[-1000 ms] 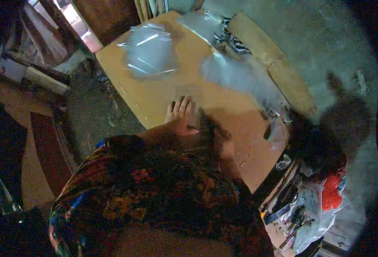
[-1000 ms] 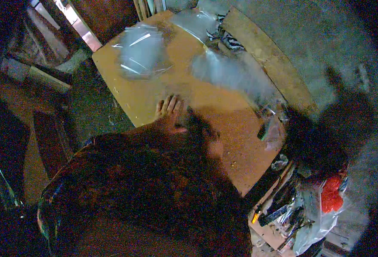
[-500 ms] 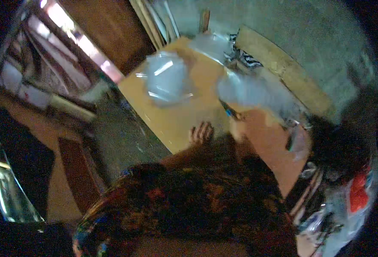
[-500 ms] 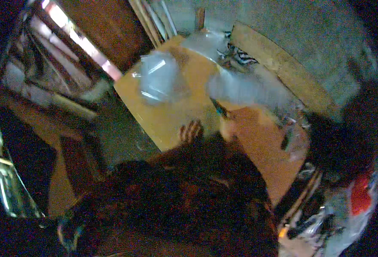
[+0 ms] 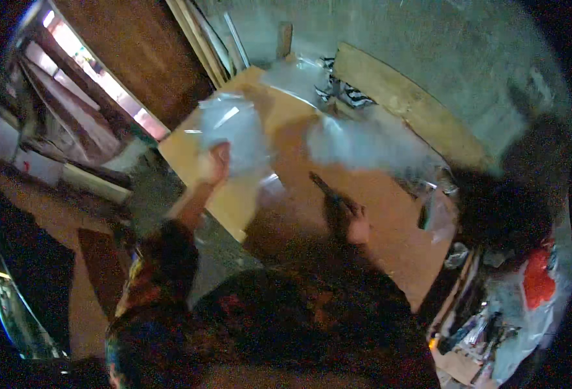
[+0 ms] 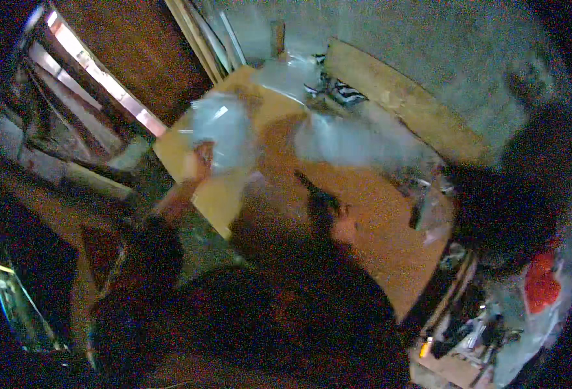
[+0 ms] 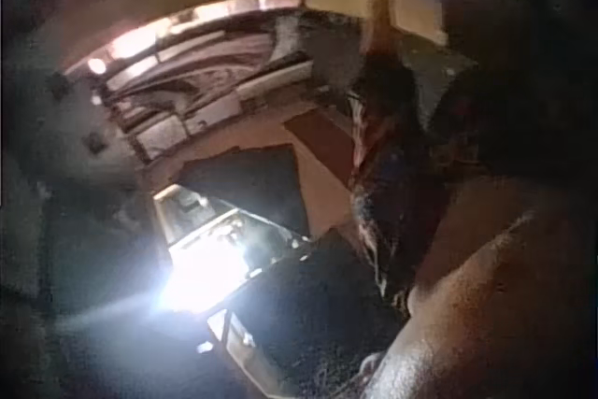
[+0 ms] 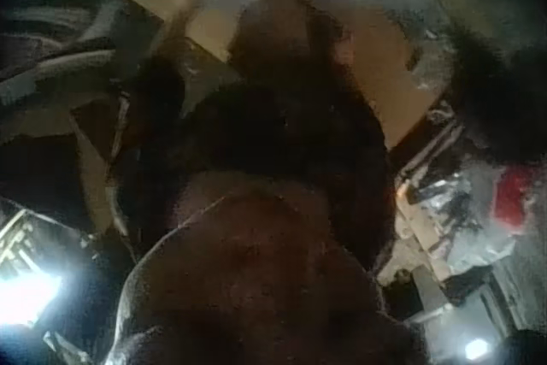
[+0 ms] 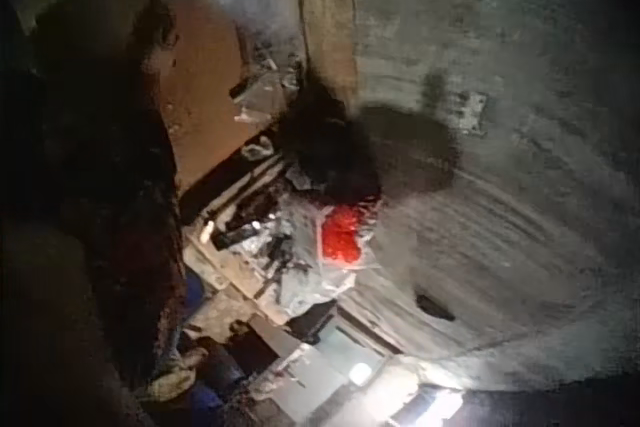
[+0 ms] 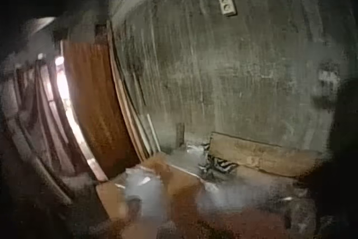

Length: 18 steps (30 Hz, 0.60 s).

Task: The person uses a blade to cut through clear plastic sheets and cardboard on a wooden surface, moving the material and repositioning the blade to make several cuts.

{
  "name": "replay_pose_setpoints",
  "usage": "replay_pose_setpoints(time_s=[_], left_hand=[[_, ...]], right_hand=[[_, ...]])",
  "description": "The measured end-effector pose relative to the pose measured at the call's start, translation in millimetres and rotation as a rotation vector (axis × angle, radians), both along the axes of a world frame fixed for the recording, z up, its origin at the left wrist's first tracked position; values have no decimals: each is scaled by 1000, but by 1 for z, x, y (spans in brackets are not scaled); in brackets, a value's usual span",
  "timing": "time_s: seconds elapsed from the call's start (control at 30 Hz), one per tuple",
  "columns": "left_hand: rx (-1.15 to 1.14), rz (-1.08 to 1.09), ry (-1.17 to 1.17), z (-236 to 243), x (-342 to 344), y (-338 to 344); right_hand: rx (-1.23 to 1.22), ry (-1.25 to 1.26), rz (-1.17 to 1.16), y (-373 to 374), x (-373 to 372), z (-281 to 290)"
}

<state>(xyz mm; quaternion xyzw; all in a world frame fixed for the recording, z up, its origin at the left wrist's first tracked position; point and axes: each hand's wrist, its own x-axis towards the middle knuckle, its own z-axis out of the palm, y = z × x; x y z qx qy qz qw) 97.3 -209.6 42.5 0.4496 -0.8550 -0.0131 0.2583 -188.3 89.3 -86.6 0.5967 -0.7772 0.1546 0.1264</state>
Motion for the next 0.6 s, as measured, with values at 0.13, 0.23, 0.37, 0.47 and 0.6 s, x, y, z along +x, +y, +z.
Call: replay_pose_setpoints(time_s=[0.13, 0.23, 0.37, 0.47, 0.6], left_hand=[[92, 242, -236, 25, -30, -67], [-110, 316, -307, 25, -64, -69], [-93, 205, -415, 14, -97, -42], [346, -23, -161, -6, -150, -11], [343, -37, 86, -105, -193, -6]], right_hand=[[100, -66, 72, -7, -10, -5], [192, -38, 68, 8, -22, -6], [345, -6, 121, 5, -26, -8], [268, -32, 95, 13, -26, -13], [86, 14, 183, 2, -19, -13]])
